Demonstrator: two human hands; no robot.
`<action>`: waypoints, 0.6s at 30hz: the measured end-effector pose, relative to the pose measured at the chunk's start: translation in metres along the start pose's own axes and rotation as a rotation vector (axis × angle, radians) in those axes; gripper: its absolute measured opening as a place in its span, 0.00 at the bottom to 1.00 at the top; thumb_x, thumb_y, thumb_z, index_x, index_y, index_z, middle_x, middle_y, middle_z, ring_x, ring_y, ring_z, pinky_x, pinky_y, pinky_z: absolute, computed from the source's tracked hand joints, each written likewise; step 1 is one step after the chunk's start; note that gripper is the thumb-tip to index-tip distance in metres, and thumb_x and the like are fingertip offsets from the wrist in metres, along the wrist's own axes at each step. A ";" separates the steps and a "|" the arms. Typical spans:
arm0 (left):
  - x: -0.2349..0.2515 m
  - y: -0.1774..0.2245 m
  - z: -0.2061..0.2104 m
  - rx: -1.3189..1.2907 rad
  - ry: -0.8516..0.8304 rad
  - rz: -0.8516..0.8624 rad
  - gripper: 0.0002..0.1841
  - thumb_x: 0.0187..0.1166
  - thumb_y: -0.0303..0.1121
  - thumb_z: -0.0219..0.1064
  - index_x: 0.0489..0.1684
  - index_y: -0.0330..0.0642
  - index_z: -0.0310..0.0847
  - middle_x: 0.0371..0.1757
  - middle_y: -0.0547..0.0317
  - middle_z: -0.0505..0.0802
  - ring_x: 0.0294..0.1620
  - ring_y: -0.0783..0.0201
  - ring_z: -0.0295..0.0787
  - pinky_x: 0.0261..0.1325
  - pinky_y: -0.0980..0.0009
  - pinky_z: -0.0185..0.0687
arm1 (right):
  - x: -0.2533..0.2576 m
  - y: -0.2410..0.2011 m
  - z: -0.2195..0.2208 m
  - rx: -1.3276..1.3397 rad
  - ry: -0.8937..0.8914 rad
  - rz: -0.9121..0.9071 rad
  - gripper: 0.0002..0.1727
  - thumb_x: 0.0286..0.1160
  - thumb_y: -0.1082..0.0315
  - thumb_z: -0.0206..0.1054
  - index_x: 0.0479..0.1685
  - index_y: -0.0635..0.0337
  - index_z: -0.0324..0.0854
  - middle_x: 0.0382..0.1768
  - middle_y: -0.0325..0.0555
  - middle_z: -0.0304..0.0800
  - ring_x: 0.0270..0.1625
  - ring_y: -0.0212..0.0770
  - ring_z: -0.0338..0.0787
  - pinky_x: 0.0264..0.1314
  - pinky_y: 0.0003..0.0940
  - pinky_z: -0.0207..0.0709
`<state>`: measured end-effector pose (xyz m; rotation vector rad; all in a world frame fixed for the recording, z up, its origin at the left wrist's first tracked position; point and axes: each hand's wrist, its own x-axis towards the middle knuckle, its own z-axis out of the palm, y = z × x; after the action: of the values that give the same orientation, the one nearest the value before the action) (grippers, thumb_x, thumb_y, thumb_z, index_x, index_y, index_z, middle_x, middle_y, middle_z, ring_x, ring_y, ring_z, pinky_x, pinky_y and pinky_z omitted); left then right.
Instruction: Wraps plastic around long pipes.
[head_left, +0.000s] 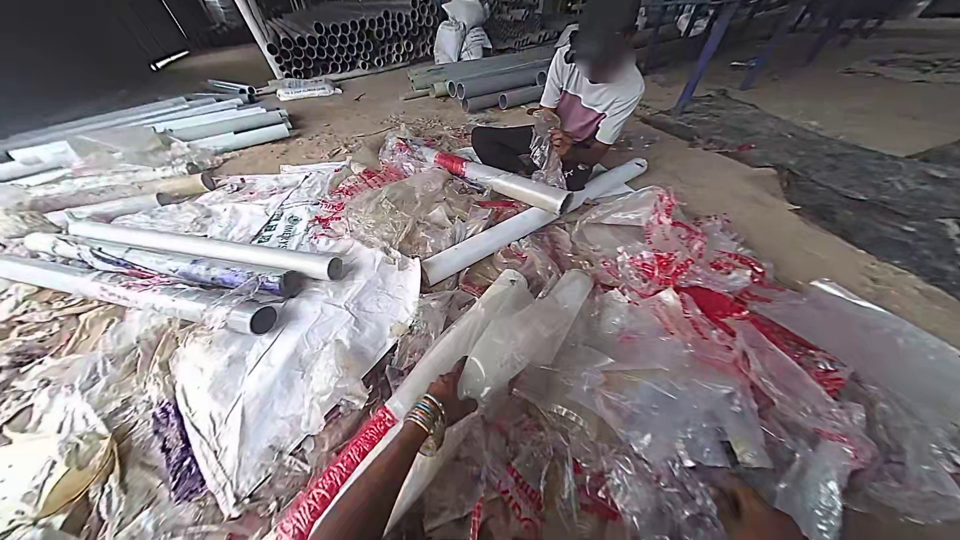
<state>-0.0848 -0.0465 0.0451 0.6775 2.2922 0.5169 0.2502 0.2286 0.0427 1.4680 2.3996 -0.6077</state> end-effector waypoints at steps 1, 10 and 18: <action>-0.010 -0.004 -0.028 -0.150 0.002 0.082 0.45 0.75 0.34 0.73 0.94 0.38 0.50 0.82 0.30 0.76 0.84 0.41 0.73 0.87 0.46 0.63 | 0.005 -0.020 -0.001 0.037 0.014 -0.063 0.20 0.89 0.64 0.58 0.66 0.74 0.79 0.56 0.79 0.88 0.63 0.78 0.87 0.66 0.73 0.74; -0.109 -0.081 -0.078 -1.159 0.142 0.276 0.20 0.58 0.22 0.53 0.33 0.61 0.86 0.31 0.80 0.96 0.32 0.86 0.90 0.38 0.84 0.86 | 0.082 -0.160 0.021 0.592 -0.176 -0.056 0.21 0.95 0.65 0.50 0.78 0.68 0.68 0.56 0.65 0.87 0.50 0.54 0.91 0.57 0.49 0.81; -0.132 -0.112 -0.075 -1.161 0.247 0.284 0.21 0.55 0.24 0.57 0.40 0.60 0.88 0.37 0.77 0.97 0.36 0.84 0.92 0.42 0.82 0.89 | 0.109 -0.277 0.078 0.743 -0.257 -0.157 0.25 0.87 0.74 0.55 0.82 0.60 0.72 0.51 0.58 0.91 0.42 0.46 0.93 0.49 0.41 0.86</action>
<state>-0.0906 -0.2256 0.1032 0.3254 1.6477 1.9150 -0.0456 0.1653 -0.0137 1.3104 2.1875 -1.7468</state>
